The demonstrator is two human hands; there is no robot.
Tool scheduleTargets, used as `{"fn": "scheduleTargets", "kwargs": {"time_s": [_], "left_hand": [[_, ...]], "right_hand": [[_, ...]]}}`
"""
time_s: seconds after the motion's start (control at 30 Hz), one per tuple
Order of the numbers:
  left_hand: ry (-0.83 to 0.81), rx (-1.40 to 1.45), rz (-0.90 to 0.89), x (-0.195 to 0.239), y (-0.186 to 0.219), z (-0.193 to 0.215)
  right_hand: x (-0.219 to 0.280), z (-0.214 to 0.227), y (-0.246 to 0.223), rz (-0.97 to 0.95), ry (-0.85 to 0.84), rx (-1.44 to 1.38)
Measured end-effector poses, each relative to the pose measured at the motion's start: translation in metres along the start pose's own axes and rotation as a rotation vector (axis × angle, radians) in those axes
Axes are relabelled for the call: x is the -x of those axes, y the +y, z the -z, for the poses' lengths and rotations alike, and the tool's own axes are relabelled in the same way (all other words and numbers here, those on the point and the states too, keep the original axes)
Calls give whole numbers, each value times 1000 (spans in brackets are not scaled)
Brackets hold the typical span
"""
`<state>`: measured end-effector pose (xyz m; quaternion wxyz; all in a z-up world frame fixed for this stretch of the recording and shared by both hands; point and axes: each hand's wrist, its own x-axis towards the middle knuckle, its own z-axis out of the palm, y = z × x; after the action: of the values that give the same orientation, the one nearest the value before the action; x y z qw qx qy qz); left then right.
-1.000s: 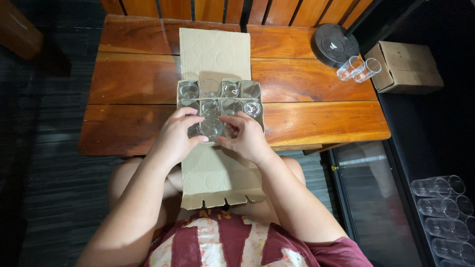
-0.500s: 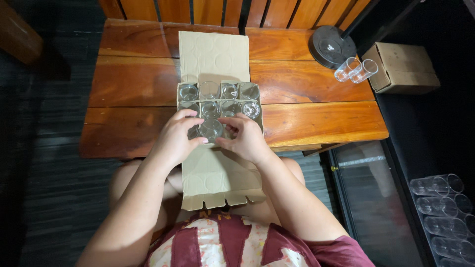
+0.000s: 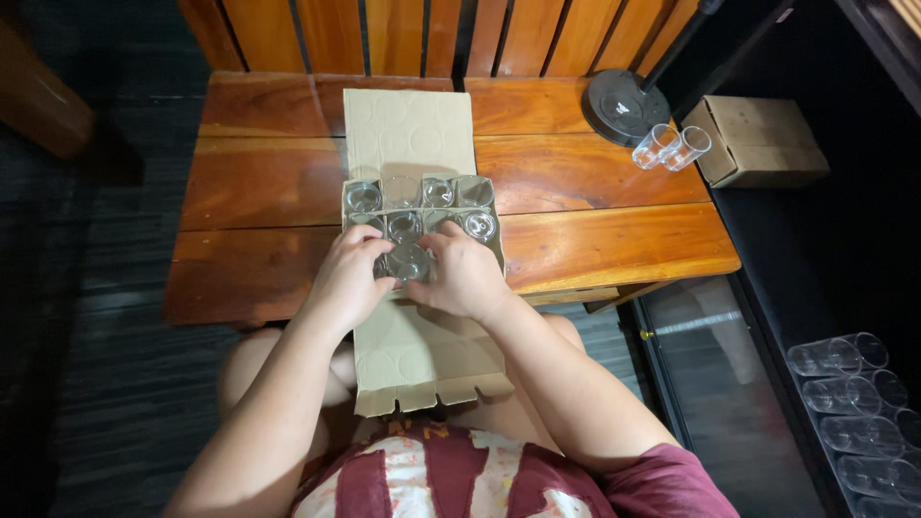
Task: The person opens a cardboard box containing small clear glasses and removes them one by one, placing them on a wooden bench. The person continues until all glasses are removed from the box.
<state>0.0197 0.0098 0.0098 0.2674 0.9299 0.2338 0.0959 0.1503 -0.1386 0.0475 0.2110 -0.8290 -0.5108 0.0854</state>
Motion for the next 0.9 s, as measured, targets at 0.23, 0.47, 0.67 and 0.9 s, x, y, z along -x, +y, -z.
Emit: {"fn": "scheduleTargets", "kwargs": {"time_s": [0.23, 0.47, 0.67, 0.9], "left_hand": [[81, 140, -90, 12, 8, 12], [133, 712, -127, 16, 28, 11], [129, 1021, -81, 7, 38, -4], [147, 1117, -134, -8, 68, -18]], "right_hand": [[5, -5, 8, 35, 171, -143], [4, -28, 31, 119, 323, -893], [15, -10, 15, 34, 315, -1174], [23, -3, 21, 19, 409, -1269]]}}
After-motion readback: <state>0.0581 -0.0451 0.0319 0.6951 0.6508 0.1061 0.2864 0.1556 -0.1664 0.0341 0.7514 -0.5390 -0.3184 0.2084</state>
